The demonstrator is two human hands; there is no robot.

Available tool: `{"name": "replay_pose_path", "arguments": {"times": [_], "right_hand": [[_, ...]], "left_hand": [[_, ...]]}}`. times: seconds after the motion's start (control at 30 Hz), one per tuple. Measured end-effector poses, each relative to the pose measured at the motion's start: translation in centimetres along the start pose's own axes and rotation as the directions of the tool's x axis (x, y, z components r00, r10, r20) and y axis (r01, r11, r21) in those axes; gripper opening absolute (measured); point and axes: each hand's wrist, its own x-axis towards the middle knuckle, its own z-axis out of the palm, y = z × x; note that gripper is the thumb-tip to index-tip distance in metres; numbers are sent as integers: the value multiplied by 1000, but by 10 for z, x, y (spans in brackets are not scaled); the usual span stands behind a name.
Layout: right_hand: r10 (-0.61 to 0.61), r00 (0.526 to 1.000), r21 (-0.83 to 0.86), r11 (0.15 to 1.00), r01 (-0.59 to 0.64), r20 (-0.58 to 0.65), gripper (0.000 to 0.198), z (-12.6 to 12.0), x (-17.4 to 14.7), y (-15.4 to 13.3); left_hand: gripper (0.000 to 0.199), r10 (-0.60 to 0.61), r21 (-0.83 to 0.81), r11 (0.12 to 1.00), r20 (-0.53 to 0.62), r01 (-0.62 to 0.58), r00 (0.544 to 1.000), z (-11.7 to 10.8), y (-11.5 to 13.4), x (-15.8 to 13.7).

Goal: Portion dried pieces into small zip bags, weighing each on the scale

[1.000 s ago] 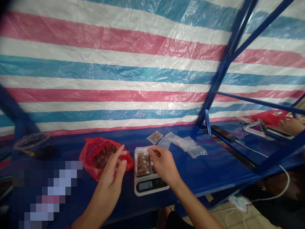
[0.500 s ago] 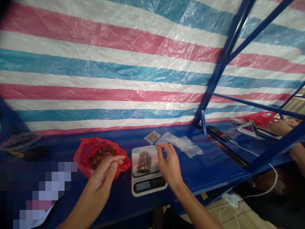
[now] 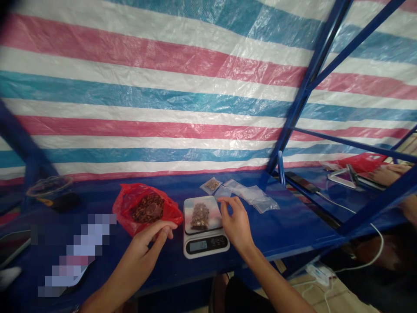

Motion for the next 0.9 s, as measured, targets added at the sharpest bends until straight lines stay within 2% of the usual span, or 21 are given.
{"name": "replay_pose_path", "arguments": {"times": [0.23,0.47,0.63,0.8,0.9], "right_hand": [[12,1000,-8,1000,-12,0,29,-2,-6,3],[15,1000,-56,998,-14,14,32,-5,-6,9],[-15,998,-196,980,25,57,33,11,9,7],[54,986,-338,941,1,155,26,28,20,-3],[60,978,-223,975,-14,200,23,28,21,-13]], "left_hand": [[34,6,26,1000,-9,-5,1000,-2,0,-9],[34,12,-21,1000,45,-11,999,7,13,-4],[34,19,-55,998,69,-15,997,10,16,-6],[33,28,-75,997,64,-23,998,11,14,-7],[34,31,-95,995,15,-29,999,14,15,-7]]}}
